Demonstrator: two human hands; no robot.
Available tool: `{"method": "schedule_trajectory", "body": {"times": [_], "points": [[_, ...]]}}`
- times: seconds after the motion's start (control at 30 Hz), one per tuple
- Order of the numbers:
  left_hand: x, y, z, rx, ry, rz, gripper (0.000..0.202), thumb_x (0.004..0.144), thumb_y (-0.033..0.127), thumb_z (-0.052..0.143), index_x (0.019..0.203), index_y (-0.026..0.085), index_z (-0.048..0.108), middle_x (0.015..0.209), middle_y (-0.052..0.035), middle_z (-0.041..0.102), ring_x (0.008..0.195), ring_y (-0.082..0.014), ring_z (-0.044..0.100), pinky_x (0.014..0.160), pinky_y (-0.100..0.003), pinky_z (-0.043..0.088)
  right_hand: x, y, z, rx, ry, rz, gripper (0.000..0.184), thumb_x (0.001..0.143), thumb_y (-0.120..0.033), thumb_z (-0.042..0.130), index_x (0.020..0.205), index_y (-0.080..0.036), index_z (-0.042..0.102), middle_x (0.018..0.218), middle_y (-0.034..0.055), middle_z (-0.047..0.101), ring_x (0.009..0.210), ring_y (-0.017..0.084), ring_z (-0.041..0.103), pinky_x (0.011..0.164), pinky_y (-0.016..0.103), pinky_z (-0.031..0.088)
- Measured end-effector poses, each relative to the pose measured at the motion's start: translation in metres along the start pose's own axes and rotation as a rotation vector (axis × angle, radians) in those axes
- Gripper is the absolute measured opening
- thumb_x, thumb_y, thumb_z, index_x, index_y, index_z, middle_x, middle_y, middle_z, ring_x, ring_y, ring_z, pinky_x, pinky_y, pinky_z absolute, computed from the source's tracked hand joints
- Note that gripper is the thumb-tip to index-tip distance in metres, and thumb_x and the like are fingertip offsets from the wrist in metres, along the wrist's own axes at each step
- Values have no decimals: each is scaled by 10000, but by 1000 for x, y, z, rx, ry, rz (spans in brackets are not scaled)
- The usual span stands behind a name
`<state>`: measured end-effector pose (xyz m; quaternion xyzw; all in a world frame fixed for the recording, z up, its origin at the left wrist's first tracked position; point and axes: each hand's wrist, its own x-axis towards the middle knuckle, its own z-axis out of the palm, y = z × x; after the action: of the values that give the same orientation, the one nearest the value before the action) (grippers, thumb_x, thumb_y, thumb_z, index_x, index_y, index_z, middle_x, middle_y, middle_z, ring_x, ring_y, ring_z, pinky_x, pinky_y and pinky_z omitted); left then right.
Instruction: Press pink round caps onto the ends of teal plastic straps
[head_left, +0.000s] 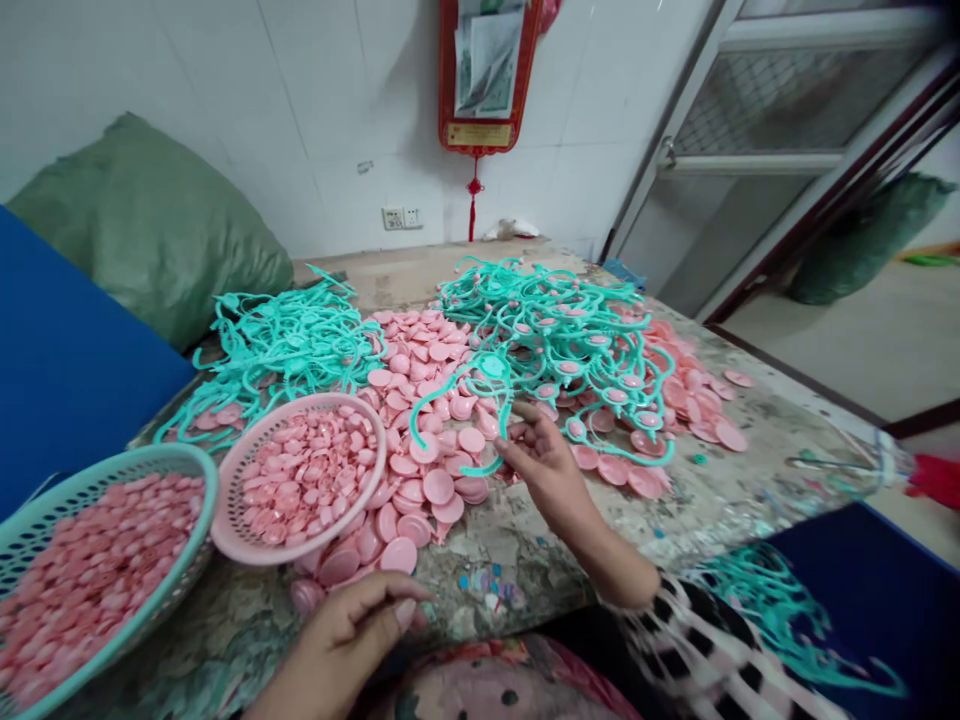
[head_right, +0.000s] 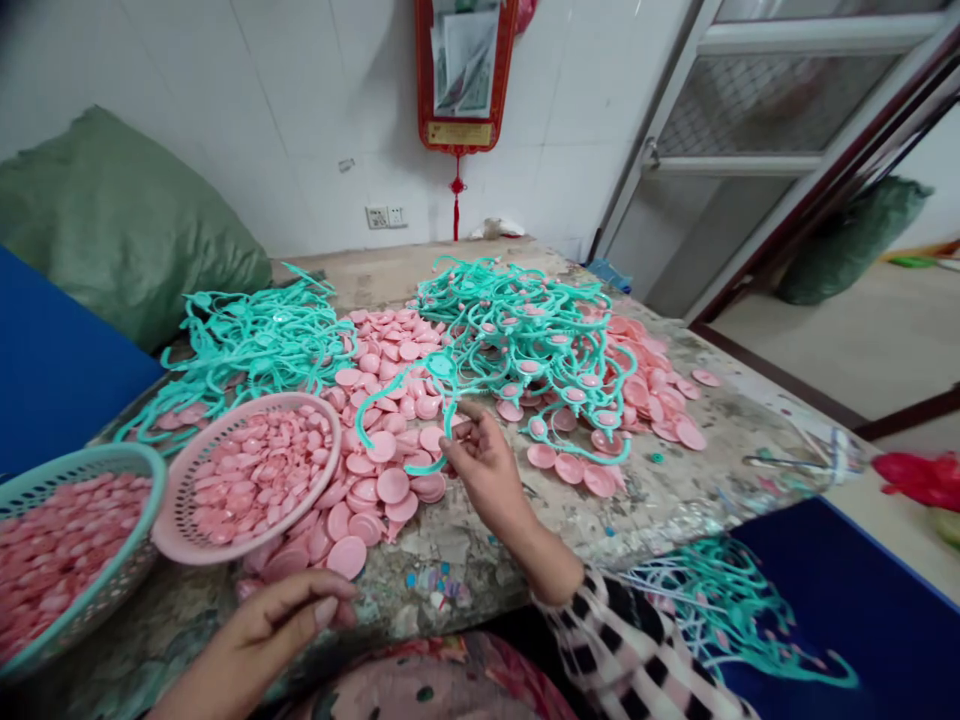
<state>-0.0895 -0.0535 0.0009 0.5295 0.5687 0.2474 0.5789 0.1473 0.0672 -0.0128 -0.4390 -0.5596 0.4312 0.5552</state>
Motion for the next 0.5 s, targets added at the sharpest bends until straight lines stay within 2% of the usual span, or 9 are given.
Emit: {"method": "schedule_trajectory", "body": {"times": [0.1, 0.17, 0.23, 0.3, 0.33, 0.43, 0.5], "points": [[12, 15, 7, -194, 61, 52, 302, 850, 448, 564, 1006, 215, 677, 855, -36, 695, 829, -187, 633, 789, -275, 492, -33, -3, -15, -354, -9, -295, 400, 856, -171, 549, 1240, -256, 473, 851, 14, 569, 689, 134, 556, 620, 275, 503], [19, 26, 18, -285, 152, 83, 346, 865, 433, 554, 1144, 237, 616, 1021, -44, 677, 895, -183, 630, 831, -286, 492, -49, -5, -20, -588, -74, -505, 445, 856, -98, 523, 1273, -244, 472, 907, 49, 610, 769, 158, 583, 693, 300, 508], [23, 38, 30, -287, 267, 156, 408, 873, 413, 555, 1253, 267, 531, 1242, -41, 591, 1093, -186, 570, 956, -288, 438, -60, -8, -17, -728, -135, -638, 488, 854, -68, 509, 1316, -210, 443, 939, 83, 630, 812, 182, 597, 702, 310, 515], [25, 50, 42, -276, 251, 243, 437, 887, 400, 538, 1301, 277, 472, 1313, -36, 542, 1210, -182, 493, 1050, -297, 358, -67, -13, -8, -794, -206, -711, 512, 853, -71, 510, 1347, -166, 413, 919, 100, 641, 790, 194, 599, 665, 312, 519], [25, 54, 46, -241, 261, 283, 408, 891, 396, 532, 1274, 260, 494, 1288, -44, 558, 1210, -183, 489, 1060, -298, 343, -70, -15, -2, -806, -248, -739, 517, 853, -74, 510, 1354, -148, 407, 890, 98, 645, 757, 194, 595, 640, 310, 518], [25, 62, 50, -152, 358, 287, 285, 905, 402, 501, 1085, 204, 599, 1140, -64, 630, 1121, -192, 536, 1015, -299, 374, -74, -26, 15, -761, -374, -789, 481, 860, -83, 506, 1334, -110, 428, 872, 101, 655, 730, 190, 598, 615, 303, 521], [26, 61, 46, -189, 412, 267, 280, 909, 418, 484, 973, 182, 620, 1024, -69, 655, 1001, -191, 577, 925, -294, 429, -74, -35, 19, -681, -428, -794, 405, 869, -97, 506, 1273, -107, 481, 863, 95, 655, 726, 180, 605, 619, 293, 525]]}}
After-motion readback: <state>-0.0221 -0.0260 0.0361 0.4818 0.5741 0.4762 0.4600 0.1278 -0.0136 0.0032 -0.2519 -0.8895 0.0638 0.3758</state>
